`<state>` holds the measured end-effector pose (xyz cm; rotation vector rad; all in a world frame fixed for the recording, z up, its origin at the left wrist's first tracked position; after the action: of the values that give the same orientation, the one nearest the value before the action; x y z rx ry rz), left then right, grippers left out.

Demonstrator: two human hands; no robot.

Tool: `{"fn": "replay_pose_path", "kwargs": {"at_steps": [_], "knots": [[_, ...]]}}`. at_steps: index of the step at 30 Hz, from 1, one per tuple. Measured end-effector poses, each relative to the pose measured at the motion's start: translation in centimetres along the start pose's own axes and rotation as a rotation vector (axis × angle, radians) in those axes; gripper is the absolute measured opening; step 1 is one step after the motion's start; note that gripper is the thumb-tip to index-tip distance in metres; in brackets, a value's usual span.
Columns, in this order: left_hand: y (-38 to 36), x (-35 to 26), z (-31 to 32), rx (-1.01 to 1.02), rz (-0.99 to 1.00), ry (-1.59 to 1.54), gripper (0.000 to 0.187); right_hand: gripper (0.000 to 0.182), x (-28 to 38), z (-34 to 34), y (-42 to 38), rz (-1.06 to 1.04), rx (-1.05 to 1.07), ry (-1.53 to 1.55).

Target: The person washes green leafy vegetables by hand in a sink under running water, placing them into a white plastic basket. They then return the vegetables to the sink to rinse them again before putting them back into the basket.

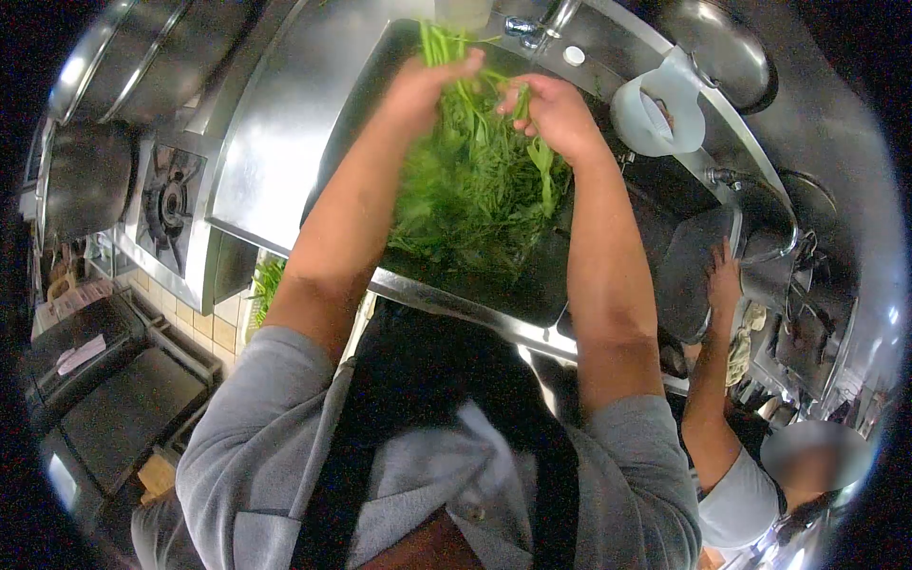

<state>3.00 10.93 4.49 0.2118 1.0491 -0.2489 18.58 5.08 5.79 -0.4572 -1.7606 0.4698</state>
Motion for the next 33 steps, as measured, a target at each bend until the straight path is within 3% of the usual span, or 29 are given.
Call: {"fn": "replay_pose_path", "kwargs": {"at_steps": [9,11,15,17,18,21,22,24,26,28,30,33], "knots": [[0.0,-0.1,1.1,0.006,-0.003,0.098,0.027,0.029,-0.3,-1.2,0.7,-0.073,-0.051,0.006],[-0.4,0.1,1.3,-0.008,-0.001,0.070,0.026,0.031,-0.5,-1.7,1.1,-0.087,-0.160,-0.172],[-1.2,0.1,1.2,-0.064,0.020,0.100,0.024,0.034,-1.0,-2.9,1.7,-0.132,-0.385,-0.234],[-1.7,-0.2,1.4,-0.070,0.054,0.162,0.024,0.029,-2.1,-3.4,2.1,-0.096,-0.377,0.111],[-1.6,0.3,1.1,-0.073,0.052,0.163,0.024,0.029,-2.0,-3.4,1.9,-0.094,-0.375,0.111],[-2.2,0.4,-0.9,-0.208,-0.008,0.166,0.027,0.017,-4.2,-5.8,1.6,0.038,-0.398,0.740],[-1.9,0.9,-1.7,-0.207,-0.007,0.165,0.027,0.017,-4.5,-6.5,1.4,0.037,-0.399,0.740],[-1.2,2.7,-2.1,-0.150,-0.075,-0.083,0.035,0.018,-3.9,-8.2,-0.2,0.054,-0.538,0.466],[-1.2,3.6,-2.2,-0.123,-0.097,-0.035,0.042,0.017,-2.7,-6.4,-0.8,0.013,-0.493,0.321],[-0.5,5.6,-2.4,-0.178,-0.117,-0.094,0.042,0.029,-0.4,-1.3,-0.2,-0.140,-0.265,-0.089],[-0.8,5.5,-1.2,-0.125,-0.136,-0.105,0.042,0.023,1.1,1.6,-0.8,-0.254,-0.255,-0.317],[-1.1,4.2,0.5,-0.054,-0.118,-0.272,0.030,0.025,0.1,1.2,1.2,-0.200,-0.234,-0.286]]}}
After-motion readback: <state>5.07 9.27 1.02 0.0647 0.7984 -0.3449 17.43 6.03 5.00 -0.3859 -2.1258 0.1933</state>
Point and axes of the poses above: each hand's wrist, its own y-axis towards the middle knuckle, its own z-axis out of the palm, x = y × z, the point moved 9 cm from there along y, towards the middle knuckle, and after that the axes turned 15 degrees about z, right-handed, at the moved point
